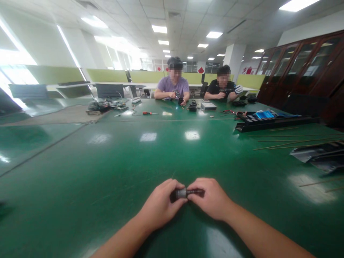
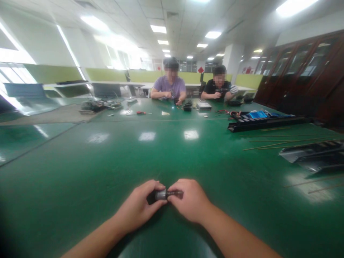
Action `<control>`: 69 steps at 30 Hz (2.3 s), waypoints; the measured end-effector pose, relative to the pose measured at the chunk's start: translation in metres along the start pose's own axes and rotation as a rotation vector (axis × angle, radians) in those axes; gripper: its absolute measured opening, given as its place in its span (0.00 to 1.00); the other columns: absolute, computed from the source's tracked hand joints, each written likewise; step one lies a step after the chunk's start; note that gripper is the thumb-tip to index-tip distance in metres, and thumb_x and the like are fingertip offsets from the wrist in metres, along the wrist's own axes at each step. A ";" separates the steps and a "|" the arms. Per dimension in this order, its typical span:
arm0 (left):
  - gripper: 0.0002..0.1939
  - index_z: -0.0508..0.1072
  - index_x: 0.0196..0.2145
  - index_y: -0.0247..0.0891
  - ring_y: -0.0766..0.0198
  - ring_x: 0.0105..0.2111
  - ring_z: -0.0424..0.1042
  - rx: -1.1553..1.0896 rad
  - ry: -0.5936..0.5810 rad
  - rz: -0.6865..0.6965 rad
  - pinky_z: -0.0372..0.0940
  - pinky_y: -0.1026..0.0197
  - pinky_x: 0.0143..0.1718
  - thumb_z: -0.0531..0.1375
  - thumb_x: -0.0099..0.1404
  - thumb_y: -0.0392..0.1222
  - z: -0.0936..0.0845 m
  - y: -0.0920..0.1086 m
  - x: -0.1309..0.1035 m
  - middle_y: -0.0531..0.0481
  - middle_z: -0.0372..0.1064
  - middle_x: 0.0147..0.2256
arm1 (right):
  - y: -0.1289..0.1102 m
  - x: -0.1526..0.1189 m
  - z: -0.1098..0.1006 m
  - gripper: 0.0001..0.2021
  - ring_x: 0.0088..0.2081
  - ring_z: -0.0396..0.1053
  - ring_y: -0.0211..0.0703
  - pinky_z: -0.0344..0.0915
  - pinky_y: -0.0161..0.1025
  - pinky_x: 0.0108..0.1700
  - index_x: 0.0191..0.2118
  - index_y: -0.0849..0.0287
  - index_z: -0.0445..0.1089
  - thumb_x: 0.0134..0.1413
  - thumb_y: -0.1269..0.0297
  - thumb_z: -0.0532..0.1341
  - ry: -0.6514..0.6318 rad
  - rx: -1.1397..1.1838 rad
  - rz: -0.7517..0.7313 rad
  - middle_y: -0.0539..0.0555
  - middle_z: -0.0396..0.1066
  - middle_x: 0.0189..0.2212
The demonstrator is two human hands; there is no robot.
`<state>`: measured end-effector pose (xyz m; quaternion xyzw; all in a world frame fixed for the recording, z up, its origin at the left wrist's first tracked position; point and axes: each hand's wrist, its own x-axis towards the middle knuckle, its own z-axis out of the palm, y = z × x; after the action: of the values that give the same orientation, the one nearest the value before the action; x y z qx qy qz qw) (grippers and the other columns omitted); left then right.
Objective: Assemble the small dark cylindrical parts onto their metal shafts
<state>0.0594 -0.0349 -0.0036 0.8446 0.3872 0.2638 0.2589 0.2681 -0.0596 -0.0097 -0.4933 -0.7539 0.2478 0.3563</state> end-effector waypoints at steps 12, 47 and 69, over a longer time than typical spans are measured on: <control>0.10 0.71 0.41 0.41 0.59 0.39 0.71 -0.005 0.019 -0.003 0.65 0.58 0.42 0.64 0.61 0.37 0.001 -0.001 -0.002 0.50 0.71 0.38 | 0.001 -0.001 0.000 0.06 0.32 0.71 0.41 0.62 0.36 0.35 0.36 0.55 0.79 0.52 0.70 0.67 -0.006 -0.020 -0.008 0.50 0.77 0.30; 0.08 0.72 0.41 0.42 0.60 0.39 0.69 -0.023 0.006 0.030 0.63 0.59 0.41 0.63 0.62 0.37 0.000 0.000 -0.003 0.50 0.70 0.37 | -0.002 -0.001 0.001 0.03 0.32 0.70 0.40 0.61 0.35 0.34 0.32 0.57 0.77 0.50 0.71 0.67 -0.003 0.002 0.029 0.49 0.76 0.29; 0.10 0.72 0.43 0.43 0.60 0.39 0.69 -0.030 0.006 0.026 0.63 0.59 0.41 0.63 0.62 0.37 -0.001 -0.001 -0.003 0.51 0.70 0.38 | -0.001 -0.002 0.002 0.03 0.31 0.70 0.40 0.60 0.34 0.34 0.32 0.57 0.76 0.49 0.71 0.67 -0.002 0.009 0.023 0.49 0.76 0.29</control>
<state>0.0565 -0.0366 -0.0039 0.8450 0.3729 0.2752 0.2669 0.2661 -0.0616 -0.0107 -0.4999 -0.7475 0.2557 0.3549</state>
